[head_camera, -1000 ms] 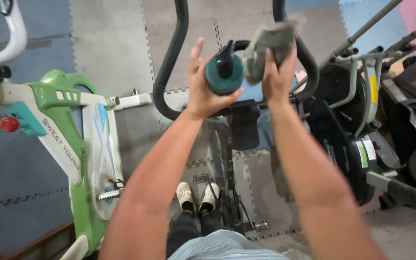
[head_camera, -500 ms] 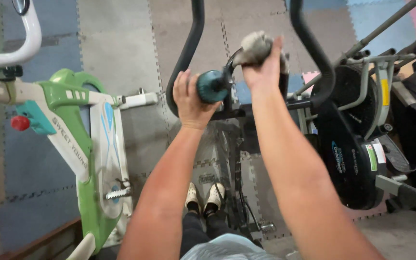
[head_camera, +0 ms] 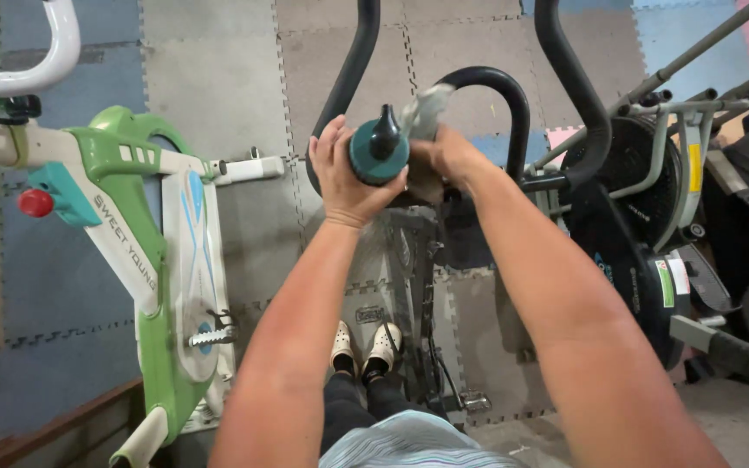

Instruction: Cleaning a stationary bike and an elliptical machine using a cleaning spray and a cloth.

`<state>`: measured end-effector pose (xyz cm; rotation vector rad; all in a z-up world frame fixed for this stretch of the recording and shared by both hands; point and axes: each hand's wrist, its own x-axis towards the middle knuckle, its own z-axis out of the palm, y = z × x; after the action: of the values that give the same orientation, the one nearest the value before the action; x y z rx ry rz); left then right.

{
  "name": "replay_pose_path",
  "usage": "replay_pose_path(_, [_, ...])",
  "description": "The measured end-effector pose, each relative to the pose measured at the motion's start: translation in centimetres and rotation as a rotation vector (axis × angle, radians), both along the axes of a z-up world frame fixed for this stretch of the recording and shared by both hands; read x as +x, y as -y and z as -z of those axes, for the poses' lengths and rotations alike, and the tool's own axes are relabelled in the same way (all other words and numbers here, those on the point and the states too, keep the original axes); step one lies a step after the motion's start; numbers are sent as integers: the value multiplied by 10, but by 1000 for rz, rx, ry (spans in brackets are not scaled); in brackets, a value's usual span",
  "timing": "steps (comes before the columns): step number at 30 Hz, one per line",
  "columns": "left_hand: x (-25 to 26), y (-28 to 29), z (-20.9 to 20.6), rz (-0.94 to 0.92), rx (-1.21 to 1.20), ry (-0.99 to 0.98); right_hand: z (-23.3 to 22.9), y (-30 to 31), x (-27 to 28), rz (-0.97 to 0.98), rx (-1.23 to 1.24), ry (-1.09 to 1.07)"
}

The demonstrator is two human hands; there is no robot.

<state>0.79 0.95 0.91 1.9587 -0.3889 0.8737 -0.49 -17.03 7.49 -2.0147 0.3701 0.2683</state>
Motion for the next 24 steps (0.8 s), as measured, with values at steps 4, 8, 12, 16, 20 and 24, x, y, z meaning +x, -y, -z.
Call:
replay_pose_path(4, [6,-6,8,-10,6,-35,27,28,2,-299,-157,-100])
replay_pose_path(8, [-2,-1,-6,-66,80,-26,29,14,1,-127,-39,-25])
replay_pose_path(12, [-2,0,-7,-103,78,-19,45,10,40,307,286,6])
replay_pose_path(16, [-4,0,-14,-70,76,-16,-8,13,58,605,629,21])
replay_pose_path(20, [0,2,-7,-117,78,-18,17,34,82,1169,1330,306])
replay_pose_path(24, [0,3,-8,-117,64,-24,-15,-1,49,954,1087,279])
